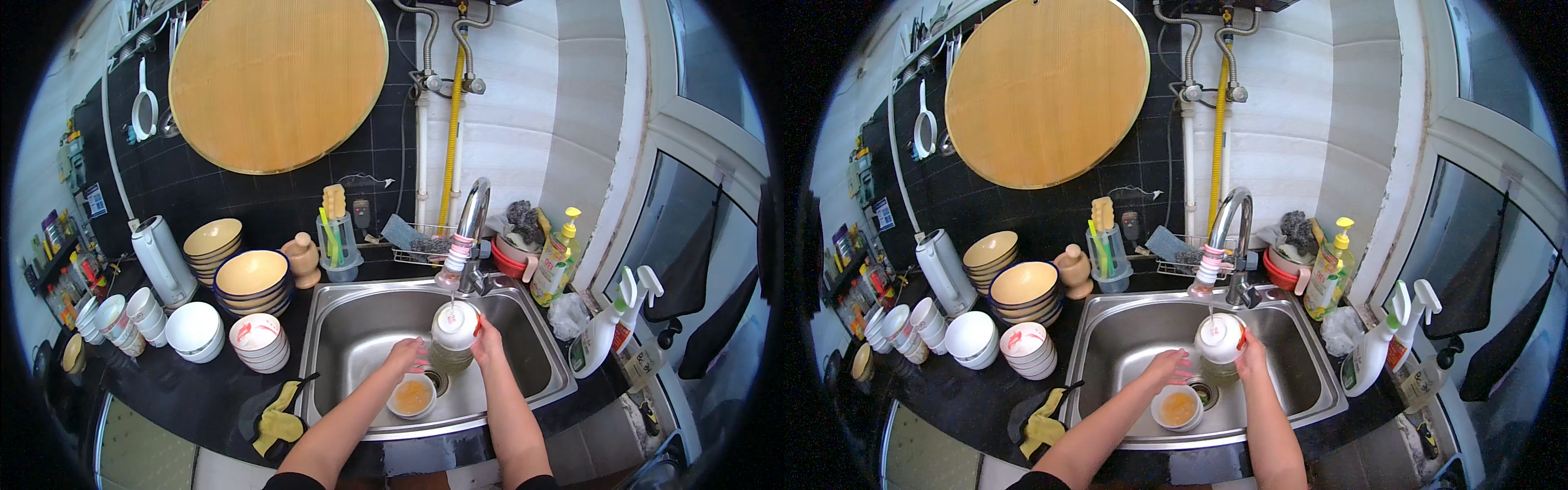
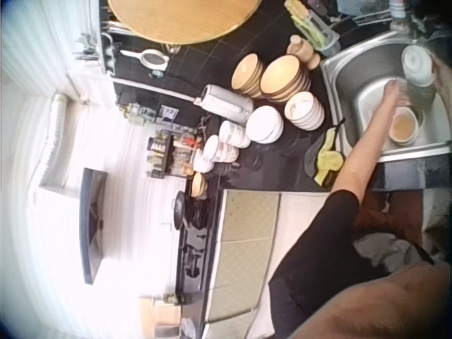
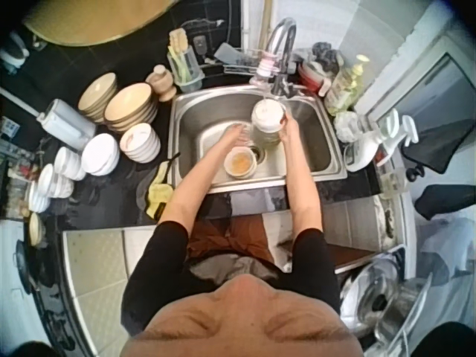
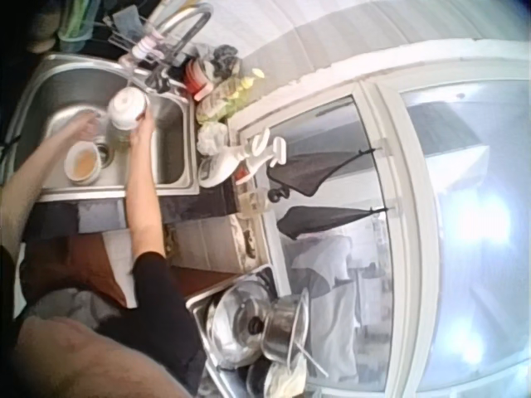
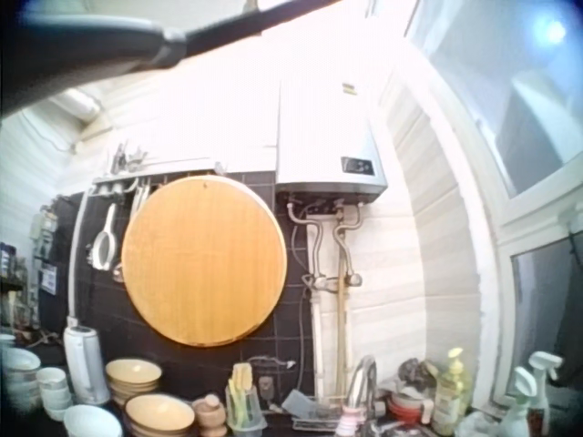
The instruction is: The person washes a series of small white bowls with red patterns in a kitchen sink. They rinse each bowl under running water, scrubbing the interior and exterior surfaces with their hands, and then place the cleaned bowls into a stack on the countertop to the left of the sink.
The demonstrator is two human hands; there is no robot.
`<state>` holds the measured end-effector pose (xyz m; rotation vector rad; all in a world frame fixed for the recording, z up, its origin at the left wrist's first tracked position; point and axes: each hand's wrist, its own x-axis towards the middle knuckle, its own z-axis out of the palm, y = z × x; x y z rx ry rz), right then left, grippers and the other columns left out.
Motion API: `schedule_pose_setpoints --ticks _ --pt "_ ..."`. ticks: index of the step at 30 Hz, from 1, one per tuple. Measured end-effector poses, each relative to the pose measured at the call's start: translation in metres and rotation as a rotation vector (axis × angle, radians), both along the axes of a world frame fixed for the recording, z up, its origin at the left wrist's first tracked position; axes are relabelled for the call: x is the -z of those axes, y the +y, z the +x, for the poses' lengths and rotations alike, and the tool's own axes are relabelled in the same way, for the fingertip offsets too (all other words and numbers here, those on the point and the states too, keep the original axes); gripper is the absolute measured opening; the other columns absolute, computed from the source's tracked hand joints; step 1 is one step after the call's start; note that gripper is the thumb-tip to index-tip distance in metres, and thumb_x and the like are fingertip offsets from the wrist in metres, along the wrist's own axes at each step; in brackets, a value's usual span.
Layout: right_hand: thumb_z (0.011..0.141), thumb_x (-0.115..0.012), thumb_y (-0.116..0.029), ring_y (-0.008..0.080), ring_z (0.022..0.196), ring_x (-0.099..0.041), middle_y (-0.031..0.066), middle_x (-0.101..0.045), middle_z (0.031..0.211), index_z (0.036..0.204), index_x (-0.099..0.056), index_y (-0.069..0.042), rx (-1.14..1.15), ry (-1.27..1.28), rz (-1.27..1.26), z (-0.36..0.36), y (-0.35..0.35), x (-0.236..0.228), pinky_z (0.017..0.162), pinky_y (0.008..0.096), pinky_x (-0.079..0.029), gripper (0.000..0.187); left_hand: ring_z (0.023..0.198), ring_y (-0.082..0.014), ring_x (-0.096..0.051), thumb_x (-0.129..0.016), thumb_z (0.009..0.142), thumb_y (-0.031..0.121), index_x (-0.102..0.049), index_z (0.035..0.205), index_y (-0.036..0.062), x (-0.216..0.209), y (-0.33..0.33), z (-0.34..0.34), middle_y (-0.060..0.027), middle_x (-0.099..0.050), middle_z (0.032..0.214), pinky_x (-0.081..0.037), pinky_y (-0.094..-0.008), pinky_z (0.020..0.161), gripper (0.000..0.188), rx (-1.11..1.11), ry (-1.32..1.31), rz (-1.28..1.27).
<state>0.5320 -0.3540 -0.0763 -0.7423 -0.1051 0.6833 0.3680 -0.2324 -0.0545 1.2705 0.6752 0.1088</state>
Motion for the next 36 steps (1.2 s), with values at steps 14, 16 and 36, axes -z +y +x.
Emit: schedule_pose_setpoints --ticks 14,16,36 --pt "0.084 -0.039 -0.021 0.0251 0.091 -0.056 0.0135 -0.060 0.096 0.096 -0.055 0.002 -0.110 0.123 -0.065 -0.007 0.004 -0.006 0.087 0.0371 -0.041 0.031 0.080 -0.0139 -0.057 -0.046 0.087 0.021 -0.052 0.105 0.0052 0.028 -0.011 0.015 -0.0044 -0.058 0.089 -0.044 -0.0268 0.070 0.025 -0.170 -0.254 -0.193" --pt "0.081 -0.036 -0.022 0.0287 0.089 -0.057 0.0155 -0.060 0.094 0.095 -0.055 0.003 -0.050 0.126 -0.059 0.012 0.003 0.016 0.084 0.0417 -0.044 0.035 0.081 -0.0137 -0.057 -0.051 0.084 0.019 -0.052 0.105 0.0041 0.021 -0.013 0.017 -0.0046 -0.058 0.090 -0.044 -0.0268 0.073 0.026 -0.104 -0.357 -0.325" --pt "0.069 -0.064 -0.014 0.0229 0.086 -0.049 0.0067 -0.057 0.087 0.076 -0.060 -0.008 0.363 -1.387 -0.545 -0.043 0.018 -0.039 0.076 0.0325 -0.038 0.011 0.073 -0.0064 -0.055 -0.066 0.071 0.002 -0.061 0.088 0.0034 0.021 -0.025 0.018 0.0001 -0.062 0.084 -0.046 -0.0212 0.064 0.018 0.106 -0.573 0.146"
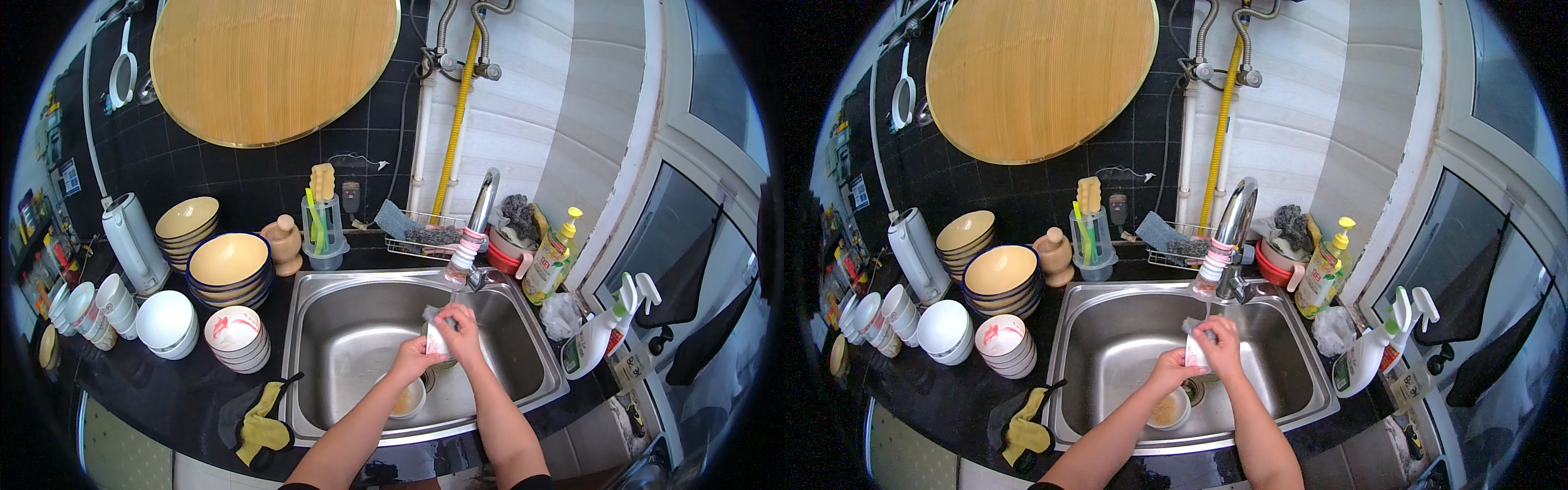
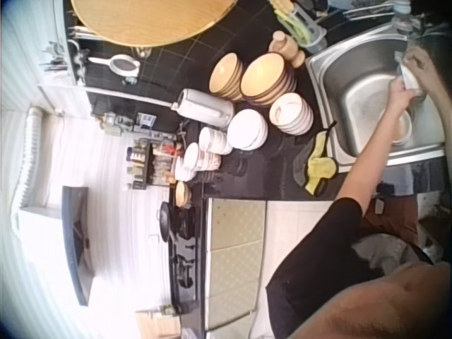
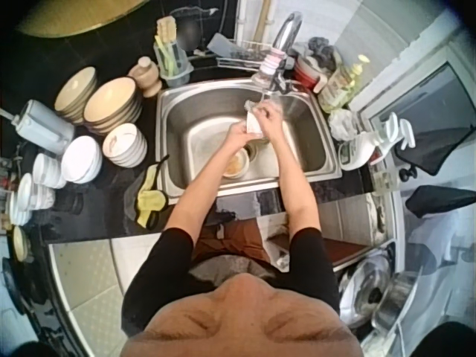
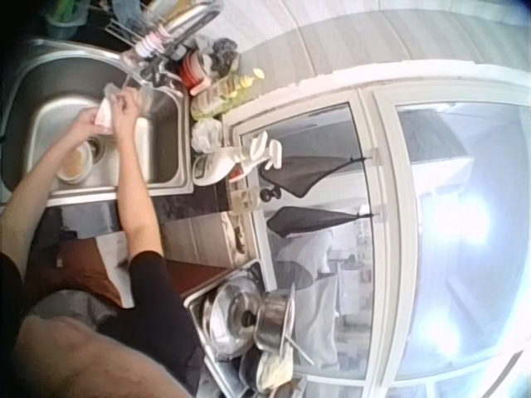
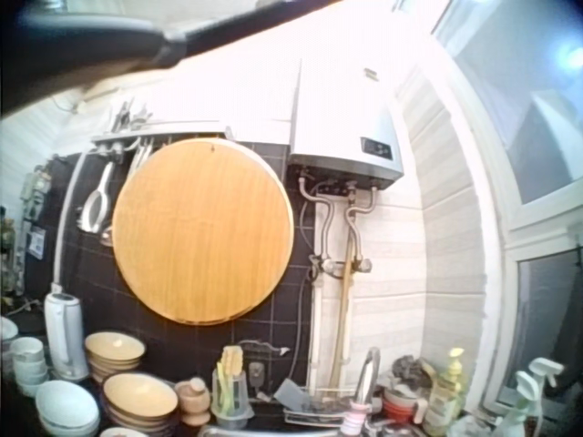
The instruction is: The person washes a series of small white bowls with red patterns in a kitchen sink. They rinse each bowl under running water, scrubbing the interior and exterior surfaces with their hands, and then place the cleaned bowls into a stack on the countertop to the left of the sink.
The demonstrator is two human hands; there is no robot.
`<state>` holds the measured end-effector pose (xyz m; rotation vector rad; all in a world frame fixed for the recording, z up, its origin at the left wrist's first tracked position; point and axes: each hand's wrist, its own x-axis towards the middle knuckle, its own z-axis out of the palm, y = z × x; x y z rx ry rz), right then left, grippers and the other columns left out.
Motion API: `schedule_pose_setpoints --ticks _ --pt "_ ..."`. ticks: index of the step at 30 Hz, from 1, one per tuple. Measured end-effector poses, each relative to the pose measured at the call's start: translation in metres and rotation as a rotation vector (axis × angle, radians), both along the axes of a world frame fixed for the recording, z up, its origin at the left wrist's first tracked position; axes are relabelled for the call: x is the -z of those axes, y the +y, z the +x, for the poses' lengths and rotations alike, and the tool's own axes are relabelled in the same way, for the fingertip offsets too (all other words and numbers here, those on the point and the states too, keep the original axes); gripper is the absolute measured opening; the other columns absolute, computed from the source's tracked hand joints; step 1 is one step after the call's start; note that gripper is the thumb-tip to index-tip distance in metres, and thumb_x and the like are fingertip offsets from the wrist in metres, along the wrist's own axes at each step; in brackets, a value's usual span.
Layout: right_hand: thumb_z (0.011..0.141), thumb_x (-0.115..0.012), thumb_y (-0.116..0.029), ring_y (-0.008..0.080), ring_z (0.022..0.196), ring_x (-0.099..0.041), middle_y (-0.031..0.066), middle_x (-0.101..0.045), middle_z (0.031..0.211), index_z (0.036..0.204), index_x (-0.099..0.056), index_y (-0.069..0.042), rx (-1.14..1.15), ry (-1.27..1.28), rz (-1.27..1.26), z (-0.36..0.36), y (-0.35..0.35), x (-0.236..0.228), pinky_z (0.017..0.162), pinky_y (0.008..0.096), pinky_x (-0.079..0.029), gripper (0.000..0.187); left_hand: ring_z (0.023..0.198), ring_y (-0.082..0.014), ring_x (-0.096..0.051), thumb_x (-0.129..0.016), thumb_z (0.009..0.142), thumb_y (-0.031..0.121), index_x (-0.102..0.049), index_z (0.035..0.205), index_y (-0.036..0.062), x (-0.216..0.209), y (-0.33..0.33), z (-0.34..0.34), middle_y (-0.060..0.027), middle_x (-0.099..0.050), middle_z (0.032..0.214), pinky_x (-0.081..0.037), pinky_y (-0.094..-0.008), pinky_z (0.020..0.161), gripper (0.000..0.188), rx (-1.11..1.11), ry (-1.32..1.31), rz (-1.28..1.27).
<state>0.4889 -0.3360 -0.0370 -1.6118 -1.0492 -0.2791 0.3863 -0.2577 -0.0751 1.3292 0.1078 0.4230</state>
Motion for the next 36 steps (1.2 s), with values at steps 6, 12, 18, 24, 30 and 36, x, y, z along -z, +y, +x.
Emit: schedule_pose_setpoints --ticks 6,12,18,24,30,36 --pt "0.065 -0.064 -0.014 0.0244 0.083 -0.048 0.0065 -0.056 0.089 0.078 -0.062 -0.010 -0.049 -0.239 -0.216 -0.034 0.003 -0.021 0.074 0.0340 -0.038 0.013 0.072 -0.0066 -0.055 -0.067 0.070 0.002 -0.061 0.085 0.0026 0.006 0.012 0.005 -0.0009 -0.062 0.082 -0.046 -0.0226 0.064 0.016 -0.150 0.102 0.115" --pt "0.083 -0.047 -0.020 0.0202 0.098 -0.049 0.0064 -0.055 0.108 0.098 -0.061 -0.010 0.024 0.184 -0.072 0.007 0.001 0.002 0.084 0.0333 -0.038 0.022 0.074 -0.0073 -0.056 -0.067 0.069 0.000 -0.061 0.089 0.0030 -0.004 -0.001 0.002 -0.0003 -0.062 0.084 -0.046 -0.0230 0.068 0.021 0.087 0.007 -0.005" --pt "0.089 -0.039 -0.034 0.0125 0.087 -0.053 0.0036 -0.056 0.101 0.111 -0.052 -0.005 -0.197 1.006 0.096 0.013 -0.002 0.016 0.076 0.0250 -0.041 0.039 0.078 -0.0080 -0.057 -0.067 0.070 0.001 -0.059 0.092 0.0028 -0.022 0.004 -0.005 -0.0023 -0.062 0.088 -0.045 -0.0222 0.071 0.024 -0.092 -0.045 -0.198" --pt "0.091 -0.038 -0.033 0.0180 0.111 -0.043 0.0089 -0.047 0.121 0.128 -0.039 -0.008 -0.234 0.542 -0.116 0.003 0.006 0.034 0.092 0.0281 -0.033 0.045 0.082 -0.0118 -0.058 -0.066 0.071 0.001 -0.057 0.097 0.0043 -0.011 0.018 0.001 -0.0047 -0.061 0.093 -0.045 -0.0247 0.073 0.028 -0.243 -0.122 -0.372" --pt "0.091 -0.036 -0.029 0.0208 0.124 -0.029 0.0113 -0.038 0.131 0.125 -0.043 -0.008 -0.259 0.442 -0.044 -0.007 0.006 0.011 0.101 0.0294 -0.021 0.040 0.080 -0.0116 -0.058 -0.065 0.072 0.000 -0.057 0.098 0.0033 -0.008 0.013 0.001 -0.0046 -0.061 0.093 -0.046 -0.0246 0.071 0.028 -0.121 0.001 -0.340" --pt "0.091 -0.036 -0.028 0.0275 0.124 -0.030 0.0153 -0.038 0.130 0.120 -0.047 -0.006 -0.182 0.116 -0.182 -0.015 0.000 -0.004 0.102 0.0339 -0.020 0.038 0.091 -0.0143 -0.056 -0.054 0.080 0.002 -0.052 0.106 0.0038 0.004 0.011 0.008 -0.0061 -0.058 0.101 -0.044 -0.0269 0.078 0.027 -0.032 -0.005 -0.496"
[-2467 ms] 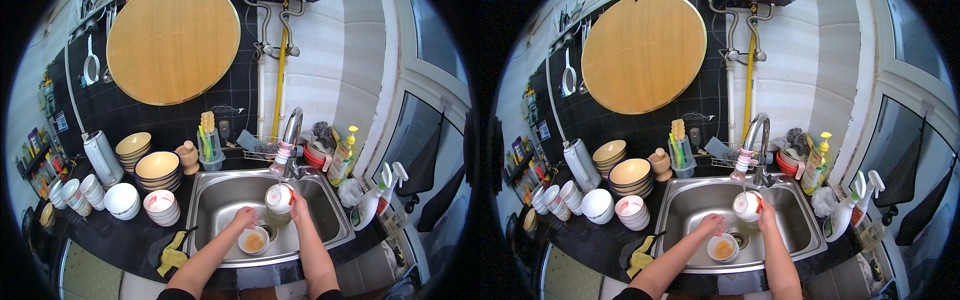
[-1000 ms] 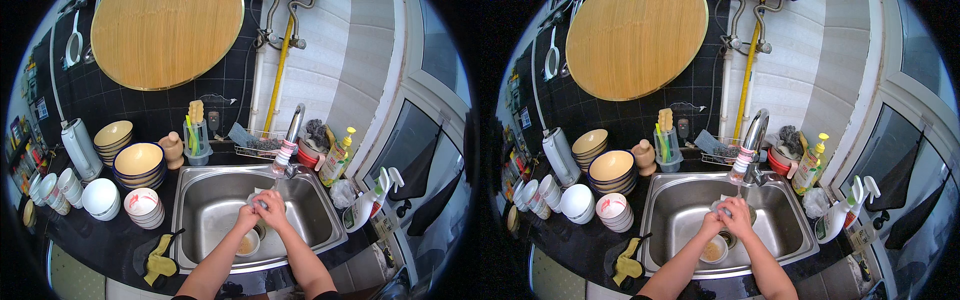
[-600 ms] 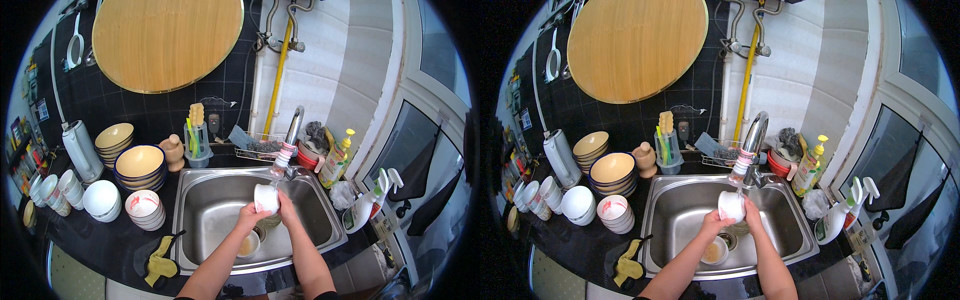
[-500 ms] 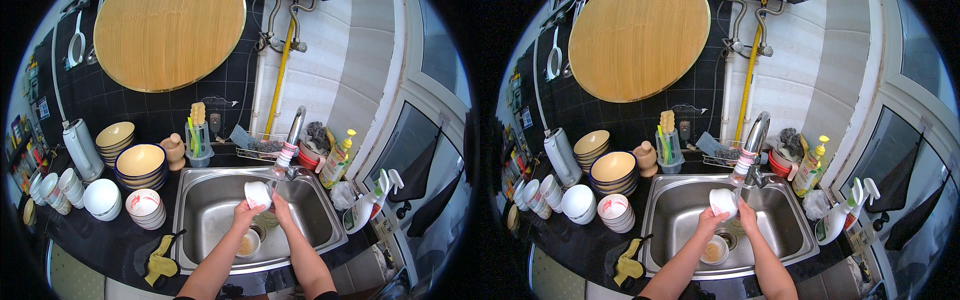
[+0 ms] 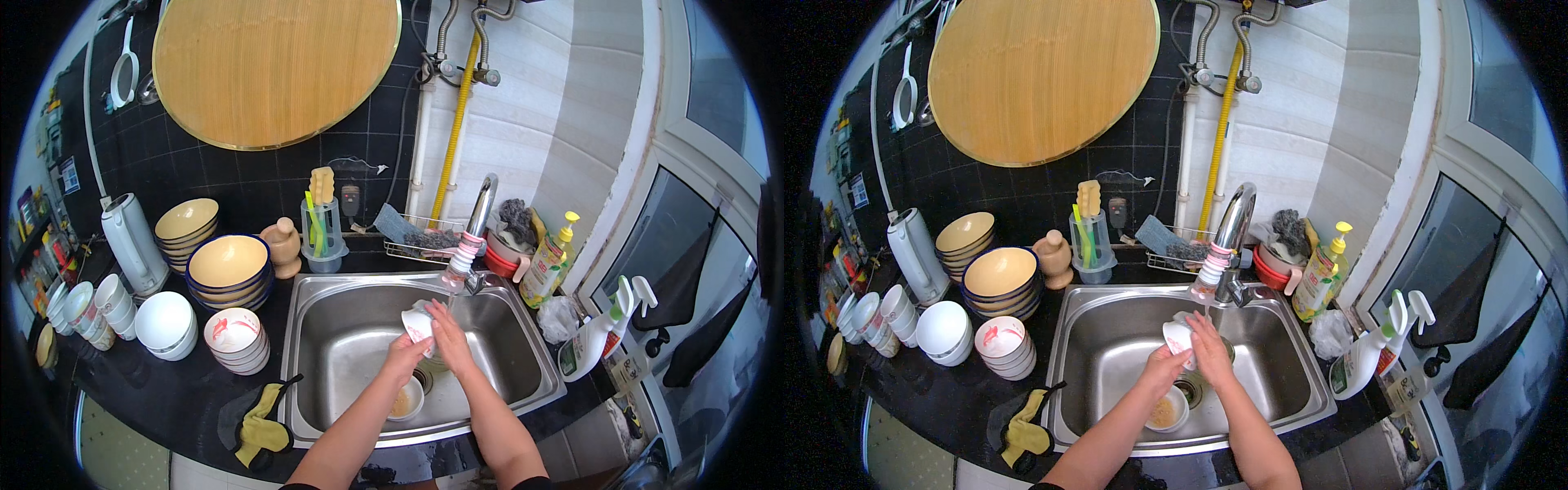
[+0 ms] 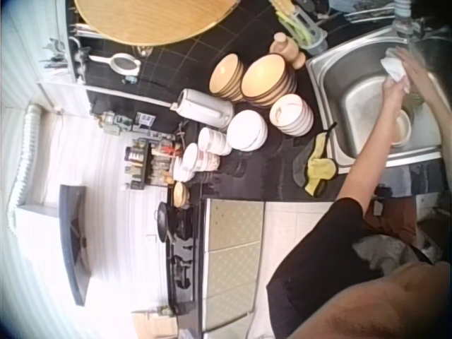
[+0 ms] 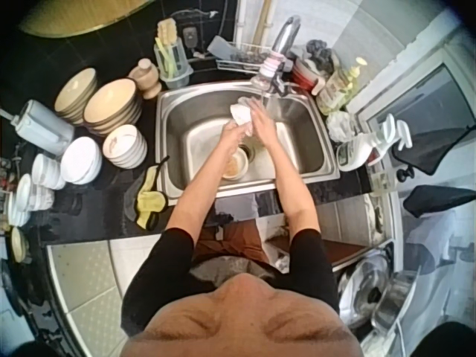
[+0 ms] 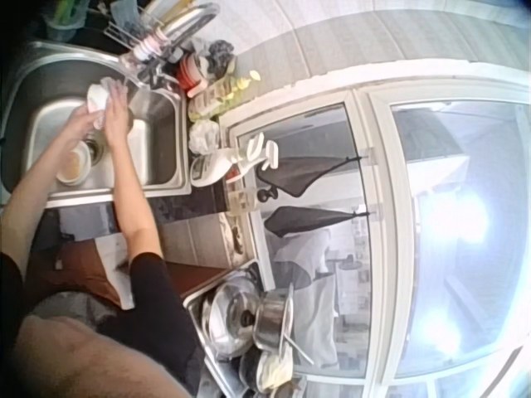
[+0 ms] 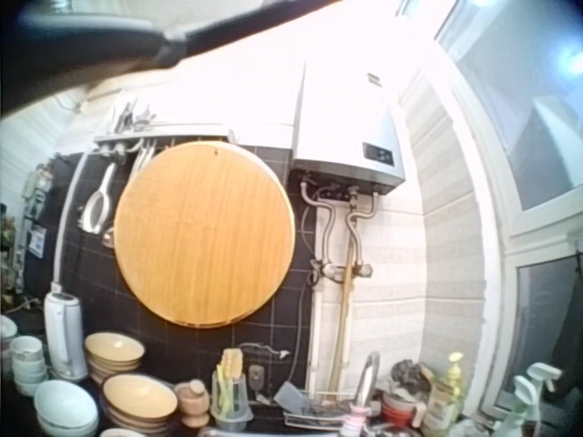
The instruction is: The person washes a series of small white bowls with red patterns in a kitchen sink. They rinse each bowl under running water, scrubbing the interior and exterior surfaces with their hands, and then place the cleaned bowls into a stack on the countertop to the left of the sink.
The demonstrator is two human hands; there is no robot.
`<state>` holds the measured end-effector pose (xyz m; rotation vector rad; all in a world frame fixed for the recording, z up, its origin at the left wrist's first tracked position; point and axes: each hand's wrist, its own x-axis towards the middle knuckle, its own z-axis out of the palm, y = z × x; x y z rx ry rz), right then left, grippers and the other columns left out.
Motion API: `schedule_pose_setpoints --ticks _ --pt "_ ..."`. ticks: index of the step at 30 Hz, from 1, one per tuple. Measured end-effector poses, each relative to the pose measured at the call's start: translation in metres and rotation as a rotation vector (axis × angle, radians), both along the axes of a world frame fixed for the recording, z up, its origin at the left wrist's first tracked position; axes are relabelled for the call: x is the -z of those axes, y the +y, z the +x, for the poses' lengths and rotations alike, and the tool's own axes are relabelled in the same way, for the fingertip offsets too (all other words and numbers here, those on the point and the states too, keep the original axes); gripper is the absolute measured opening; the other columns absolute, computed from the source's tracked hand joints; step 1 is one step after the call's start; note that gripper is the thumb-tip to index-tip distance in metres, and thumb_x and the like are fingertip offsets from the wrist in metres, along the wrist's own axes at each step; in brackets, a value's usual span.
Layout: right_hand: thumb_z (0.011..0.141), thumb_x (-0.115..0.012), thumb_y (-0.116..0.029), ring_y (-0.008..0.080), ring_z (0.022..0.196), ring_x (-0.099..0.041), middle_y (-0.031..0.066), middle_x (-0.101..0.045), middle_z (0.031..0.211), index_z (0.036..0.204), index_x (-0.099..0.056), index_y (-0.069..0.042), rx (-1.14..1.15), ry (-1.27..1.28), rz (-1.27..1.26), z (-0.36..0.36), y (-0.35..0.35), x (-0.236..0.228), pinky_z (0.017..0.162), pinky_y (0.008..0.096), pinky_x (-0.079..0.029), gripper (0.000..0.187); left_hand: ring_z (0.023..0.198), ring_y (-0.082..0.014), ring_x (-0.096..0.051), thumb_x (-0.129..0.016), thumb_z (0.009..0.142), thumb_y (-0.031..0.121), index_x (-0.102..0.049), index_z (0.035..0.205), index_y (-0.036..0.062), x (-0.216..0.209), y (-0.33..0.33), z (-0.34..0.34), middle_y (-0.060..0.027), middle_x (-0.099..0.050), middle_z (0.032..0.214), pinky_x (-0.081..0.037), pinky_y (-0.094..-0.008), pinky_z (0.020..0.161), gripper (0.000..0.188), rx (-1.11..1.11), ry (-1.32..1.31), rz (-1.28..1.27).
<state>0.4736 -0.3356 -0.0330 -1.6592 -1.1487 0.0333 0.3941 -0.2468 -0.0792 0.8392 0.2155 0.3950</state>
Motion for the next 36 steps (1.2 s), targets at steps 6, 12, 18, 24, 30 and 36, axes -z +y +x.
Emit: schedule_pose_setpoints --ticks 6,12,18,24,30,36 --pt "0.087 -0.040 -0.020 0.0341 0.126 -0.023 0.0095 -0.037 0.132 0.117 -0.051 -0.009 -0.145 -0.389 -0.147 -0.021 0.004 -0.010 0.102 0.0392 -0.021 0.034 0.110 -0.0201 -0.044 -0.044 0.084 0.004 -0.042 0.117 0.0045 0.006 0.014 -0.005 -0.0099 -0.046 0.119 -0.035 -0.0332 0.095 0.033 -0.099 -0.275 -0.324" --pt "0.091 -0.037 -0.027 0.0288 0.130 -0.013 0.0138 -0.029 0.136 0.131 -0.033 -0.009 -0.112 -0.019 -0.105 -0.014 0.012 0.023 0.103 0.0375 -0.019 0.044 0.111 -0.0214 -0.044 -0.046 0.085 0.004 -0.040 0.116 0.0044 0.003 0.022 -0.003 -0.0108 -0.046 0.118 -0.034 -0.0350 0.097 0.032 -0.226 -0.271 -0.472" --pt "0.089 -0.039 -0.041 0.0212 0.116 -0.039 0.0119 -0.038 0.129 0.133 -0.026 -0.003 -0.063 0.890 0.092 0.025 0.008 0.040 0.094 0.0325 -0.032 0.060 0.107 -0.0205 -0.048 -0.049 0.085 0.005 -0.042 0.114 0.0043 -0.017 0.011 -0.008 -0.0096 -0.050 0.113 -0.036 -0.0355 0.097 0.030 -0.082 -0.274 -0.452" --pt "0.089 -0.043 -0.025 0.0218 0.112 -0.044 0.0140 -0.043 0.125 0.121 -0.045 -0.003 0.066 0.200 -0.091 -0.005 0.001 0.019 0.094 0.0297 -0.033 0.039 0.107 -0.0194 -0.048 -0.048 0.085 0.006 -0.041 0.114 0.0042 -0.001 0.018 -0.002 -0.0085 -0.050 0.112 -0.036 -0.0348 0.096 0.030 -0.161 -0.305 -0.389" --pt "0.088 -0.043 -0.018 0.0284 0.119 -0.038 0.0153 -0.042 0.127 0.117 -0.049 -0.003 0.038 0.009 0.045 -0.009 0.005 -0.002 0.097 0.0321 -0.030 0.033 0.108 -0.0206 -0.047 -0.049 0.085 0.006 -0.042 0.116 0.0042 -0.002 0.008 -0.006 -0.0087 -0.050 0.114 -0.037 -0.0351 0.093 0.032 0.012 -0.139 -0.233" --pt "0.089 -0.044 -0.025 0.0122 0.087 -0.053 0.0074 -0.059 0.098 0.110 -0.056 -0.003 0.181 0.543 0.152 0.052 0.004 0.057 0.077 0.0242 -0.041 0.033 0.109 -0.0220 -0.047 -0.048 0.084 0.005 -0.041 0.116 0.0015 -0.014 0.001 -0.007 -0.0100 -0.049 0.116 -0.035 -0.0384 0.096 0.033 0.071 -0.162 -0.237"
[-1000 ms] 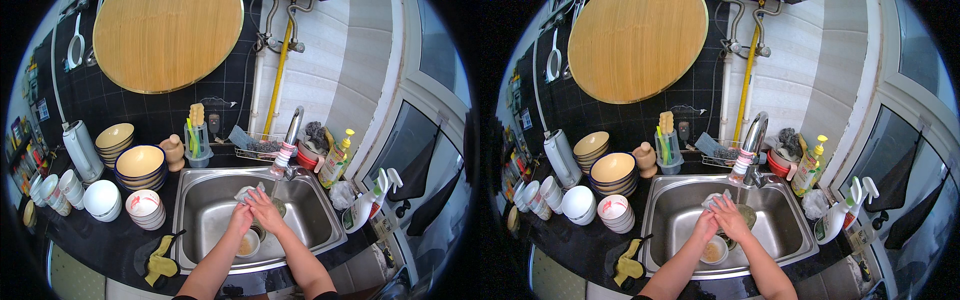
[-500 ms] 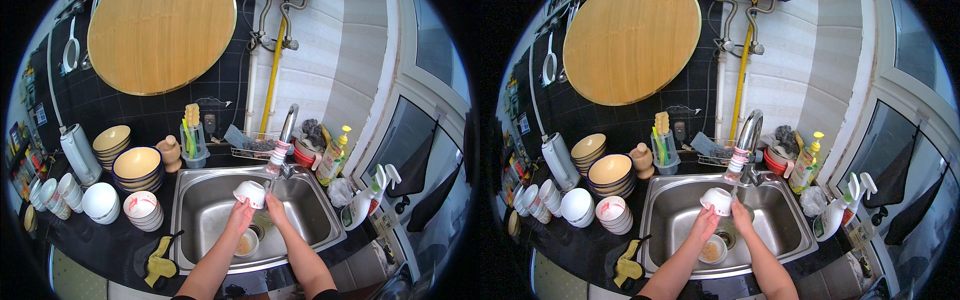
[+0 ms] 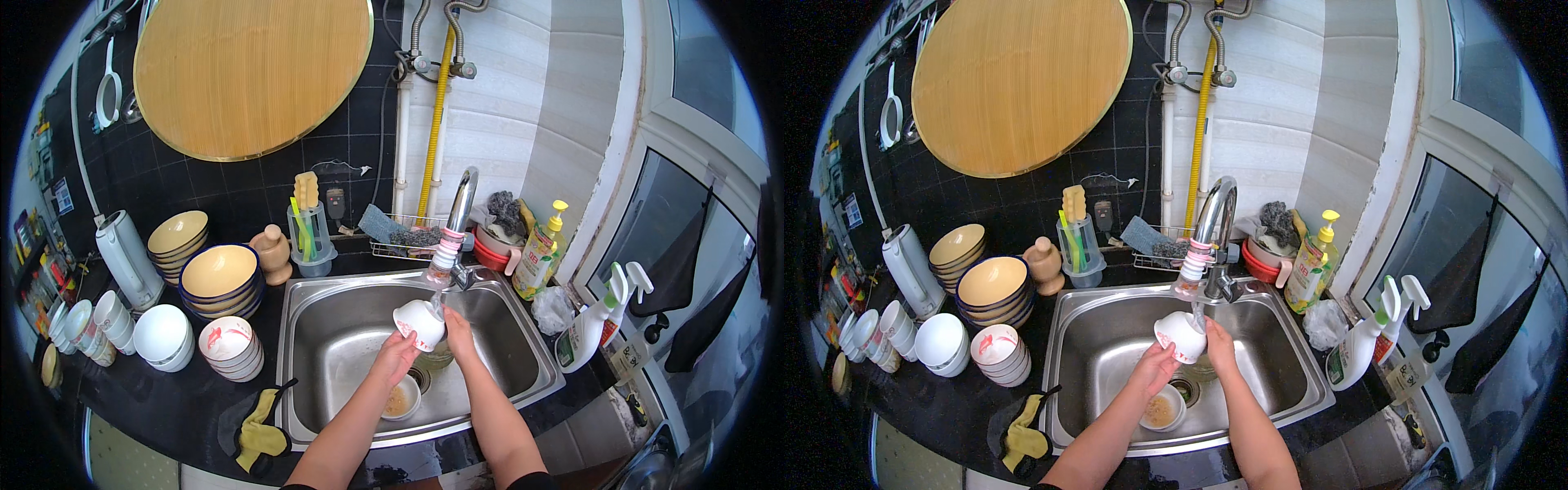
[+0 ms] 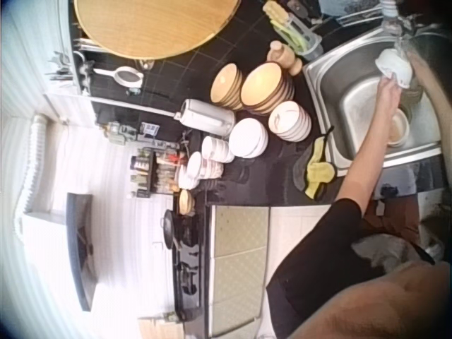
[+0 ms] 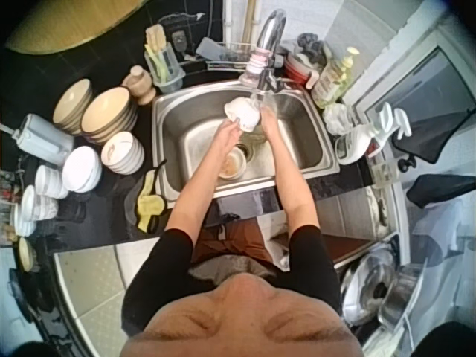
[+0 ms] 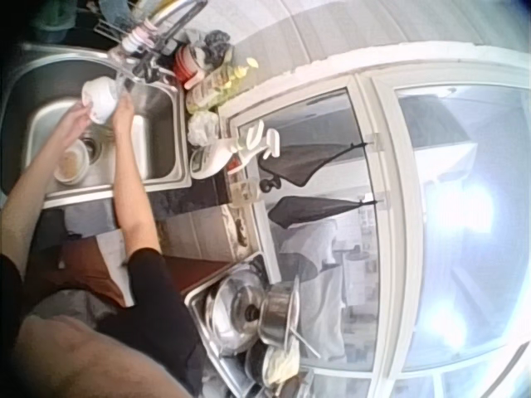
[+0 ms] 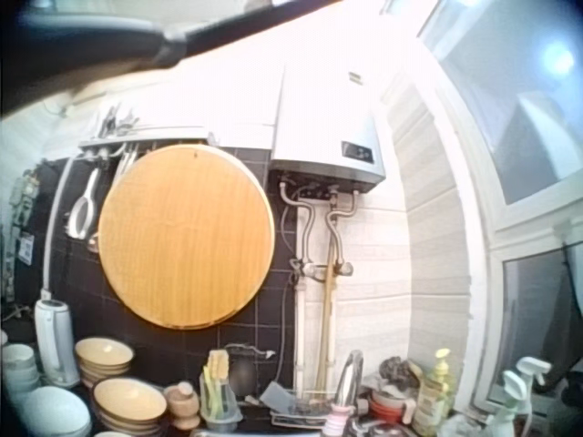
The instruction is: The person washes a series of small white bowls with red patterns in a kitchen sink. They rinse each bowl under running water, scrubbing the interior and exterior surfaces with their hands, and then place the cleaned bowls into a stack on the countertop to the left of the sink.
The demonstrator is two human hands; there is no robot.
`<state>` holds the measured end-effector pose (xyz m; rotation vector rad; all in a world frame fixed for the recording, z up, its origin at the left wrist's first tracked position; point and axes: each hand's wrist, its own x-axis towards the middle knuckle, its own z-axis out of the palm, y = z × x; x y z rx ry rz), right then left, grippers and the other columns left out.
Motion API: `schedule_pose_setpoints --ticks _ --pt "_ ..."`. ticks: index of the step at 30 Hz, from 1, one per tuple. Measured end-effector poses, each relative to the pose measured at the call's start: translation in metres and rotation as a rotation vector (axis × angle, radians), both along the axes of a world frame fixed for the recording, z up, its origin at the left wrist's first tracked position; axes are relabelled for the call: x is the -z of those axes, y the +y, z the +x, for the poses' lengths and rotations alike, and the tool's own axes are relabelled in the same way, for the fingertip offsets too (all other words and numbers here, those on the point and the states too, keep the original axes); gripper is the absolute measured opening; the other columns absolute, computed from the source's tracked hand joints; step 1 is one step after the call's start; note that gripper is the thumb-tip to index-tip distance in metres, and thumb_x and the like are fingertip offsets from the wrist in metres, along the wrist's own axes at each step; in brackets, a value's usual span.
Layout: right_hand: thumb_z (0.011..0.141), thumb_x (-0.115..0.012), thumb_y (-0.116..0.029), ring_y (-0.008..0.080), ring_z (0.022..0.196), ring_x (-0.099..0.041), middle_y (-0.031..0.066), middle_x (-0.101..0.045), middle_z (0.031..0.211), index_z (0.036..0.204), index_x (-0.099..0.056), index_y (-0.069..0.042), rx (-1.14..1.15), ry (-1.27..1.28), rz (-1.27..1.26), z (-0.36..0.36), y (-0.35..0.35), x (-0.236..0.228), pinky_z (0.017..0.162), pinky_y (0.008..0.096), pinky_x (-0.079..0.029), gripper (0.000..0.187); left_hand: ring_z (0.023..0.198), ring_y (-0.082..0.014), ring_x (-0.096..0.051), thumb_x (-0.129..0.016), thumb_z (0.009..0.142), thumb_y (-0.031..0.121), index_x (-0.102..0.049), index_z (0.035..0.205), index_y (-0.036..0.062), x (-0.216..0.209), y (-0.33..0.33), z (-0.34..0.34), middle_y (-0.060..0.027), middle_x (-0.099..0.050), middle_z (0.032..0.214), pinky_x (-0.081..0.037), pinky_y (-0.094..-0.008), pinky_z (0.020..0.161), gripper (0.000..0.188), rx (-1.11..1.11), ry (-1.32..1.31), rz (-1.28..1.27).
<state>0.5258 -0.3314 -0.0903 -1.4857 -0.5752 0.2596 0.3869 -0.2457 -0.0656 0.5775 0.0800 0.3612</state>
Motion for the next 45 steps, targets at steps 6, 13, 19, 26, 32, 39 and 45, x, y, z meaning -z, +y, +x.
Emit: schedule_pose_setpoints --ticks 6,13,19,26,32,39,45 --pt "0.088 -0.043 -0.027 0.0219 0.086 -0.059 0.0156 -0.061 0.098 0.100 -0.058 0.002 0.245 -0.375 -0.299 0.014 0.000 0.025 0.078 0.0299 -0.044 0.035 0.112 -0.0229 -0.045 -0.047 0.085 0.006 -0.040 0.118 0.0018 0.001 0.006 0.000 -0.0111 -0.046 0.119 -0.033 -0.0391 0.099 0.034 -0.003 -0.071 -0.138" --pt "0.088 -0.040 -0.027 0.0236 0.090 -0.058 0.0118 -0.058 0.102 0.095 -0.059 -0.003 -0.119 0.628 0.044 -0.012 -0.013 -0.029 0.072 0.0341 -0.049 0.032 0.114 -0.0223 -0.043 -0.048 0.085 0.007 -0.038 0.121 0.0025 0.000 0.005 -0.003 -0.0112 -0.045 0.121 -0.032 -0.0373 0.099 0.037 0.100 -0.073 -0.065" --pt "0.084 -0.039 -0.023 0.0233 0.086 -0.059 0.0124 -0.060 0.094 0.097 -0.056 -0.002 -0.134 0.883 0.410 -0.009 -0.018 -0.034 0.074 0.0376 -0.049 0.030 0.114 -0.0211 -0.043 -0.049 0.084 0.007 -0.035 0.123 0.0026 0.008 0.002 0.002 -0.0099 -0.044 0.121 -0.031 -0.0381 0.100 0.041 0.279 -0.066 0.171" --pt "0.083 -0.047 -0.023 0.0197 0.076 -0.060 0.0092 -0.061 0.083 0.089 -0.058 -0.001 -0.048 0.687 0.422 -0.006 -0.021 -0.033 0.071 0.0333 -0.049 0.025 0.114 -0.0303 -0.042 -0.047 0.085 0.019 -0.034 0.124 0.0013 -0.009 -0.004 -0.004 -0.0143 -0.042 0.124 -0.030 -0.0510 0.097 0.044 0.330 -0.054 0.059" --pt "0.086 -0.050 -0.023 0.0153 0.085 -0.058 0.0076 -0.059 0.096 0.102 -0.053 -0.001 -0.184 0.513 0.342 -0.009 -0.014 -0.032 0.074 0.0292 -0.049 0.027 0.115 -0.0360 -0.039 -0.039 0.087 0.033 -0.034 0.124 0.0037 -0.007 0.002 -0.006 -0.0163 -0.039 0.126 -0.033 -0.0547 0.093 0.047 0.127 -0.002 -0.123" --pt "0.087 -0.049 -0.022 0.0172 0.095 -0.056 0.0097 -0.055 0.107 0.117 -0.044 0.000 -0.484 0.622 0.309 -0.031 -0.015 -0.056 0.082 0.0295 -0.047 0.037 0.115 -0.0356 -0.039 -0.034 0.088 0.039 -0.036 0.123 0.0067 0.000 0.007 -0.007 -0.0164 -0.038 0.127 -0.036 -0.0563 0.089 0.048 -0.015 -0.015 -0.192" --pt "0.086 -0.051 -0.022 0.0129 0.090 -0.056 0.0058 -0.059 0.099 0.112 -0.051 -0.002 -0.434 0.456 0.225 -0.033 -0.015 -0.053 0.080 0.0256 -0.045 0.033 0.108 -0.0356 -0.043 -0.035 0.086 0.051 -0.034 0.125 0.0073 0.017 0.010 0.001 -0.0155 -0.040 0.123 -0.043 -0.0520 0.083 0.058 -0.047 0.476 0.066"
